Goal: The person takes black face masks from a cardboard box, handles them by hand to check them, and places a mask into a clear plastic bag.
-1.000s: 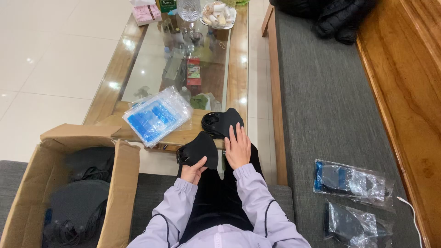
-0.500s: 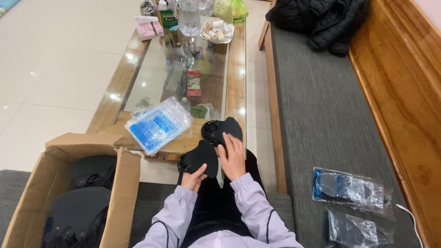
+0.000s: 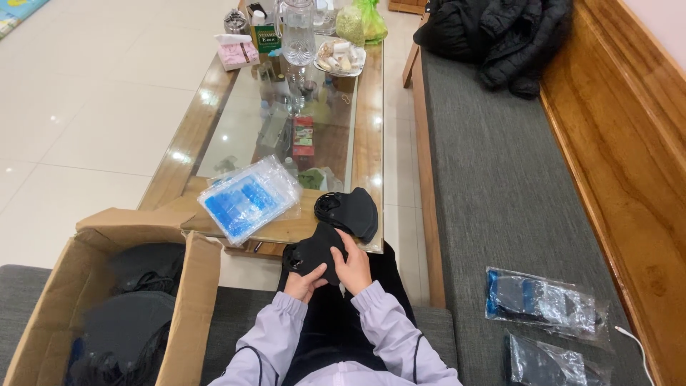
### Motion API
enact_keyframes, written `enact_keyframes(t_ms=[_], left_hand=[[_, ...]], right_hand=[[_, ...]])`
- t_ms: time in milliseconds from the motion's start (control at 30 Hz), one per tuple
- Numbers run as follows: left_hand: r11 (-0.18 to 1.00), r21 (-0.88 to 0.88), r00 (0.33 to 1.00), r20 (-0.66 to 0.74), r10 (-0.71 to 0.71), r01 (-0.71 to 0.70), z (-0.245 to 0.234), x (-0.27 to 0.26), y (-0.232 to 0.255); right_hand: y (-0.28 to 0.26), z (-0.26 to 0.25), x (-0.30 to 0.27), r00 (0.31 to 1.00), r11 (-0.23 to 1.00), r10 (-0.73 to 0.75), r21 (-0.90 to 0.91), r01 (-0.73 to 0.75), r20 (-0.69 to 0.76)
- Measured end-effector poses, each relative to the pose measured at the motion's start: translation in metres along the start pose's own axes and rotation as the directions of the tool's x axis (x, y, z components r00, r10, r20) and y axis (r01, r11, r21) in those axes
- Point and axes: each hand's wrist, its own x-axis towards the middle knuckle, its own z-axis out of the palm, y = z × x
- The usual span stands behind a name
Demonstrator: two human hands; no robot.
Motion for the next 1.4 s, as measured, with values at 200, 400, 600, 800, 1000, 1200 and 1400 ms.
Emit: enact_keyframes(t_ms=[200,400,600,800,1000,1200,1400], left_hand=[[0.998,0.063,1.0,0.012,-0.012,0.011,-0.002,0.006,-0.019],[0.973,0.229,1.0,0.028,-0.003,-0.004,-0.008,0.014,-0.031],[0.961,0.274,0.999,0.043,0.018,-0.029,-0.003,0.007,-0.022],[0.969,0.243,0.999,0.028,0.027,-0.033,-0.005,0.013,-0.027],[0.991,0.112,0.997,-0.024,0.073,-0.069,-0.007,0.027,-0.028],[0.998,-0.013,0.998,-0.021,0.066,-0.067,-0.002,0.012,-0.012],[0.992,0.093,0.996,0.044,0.076,-0.08,-0.013,0.029,-0.034]], right_hand=[[-0.025,-0.013,-0.001,0.997,0.998,-0.055,0.03,0.057,-0.058],[-0.014,-0.015,0.0,0.964,0.981,-0.195,-0.037,0.191,-0.182],[-0.016,-0.013,-0.002,0.872,0.908,-0.399,-0.257,0.332,-0.283],[0.003,-0.001,-0.003,0.858,0.891,-0.438,-0.257,0.374,-0.269],[0.017,0.014,-0.017,0.911,0.896,-0.371,-0.327,0.3,-0.181],[-0.001,0.017,-0.034,0.947,0.921,-0.311,-0.272,0.28,-0.077],[0.034,0.023,-0.027,0.972,0.96,-0.209,-0.212,0.183,-0.108]])
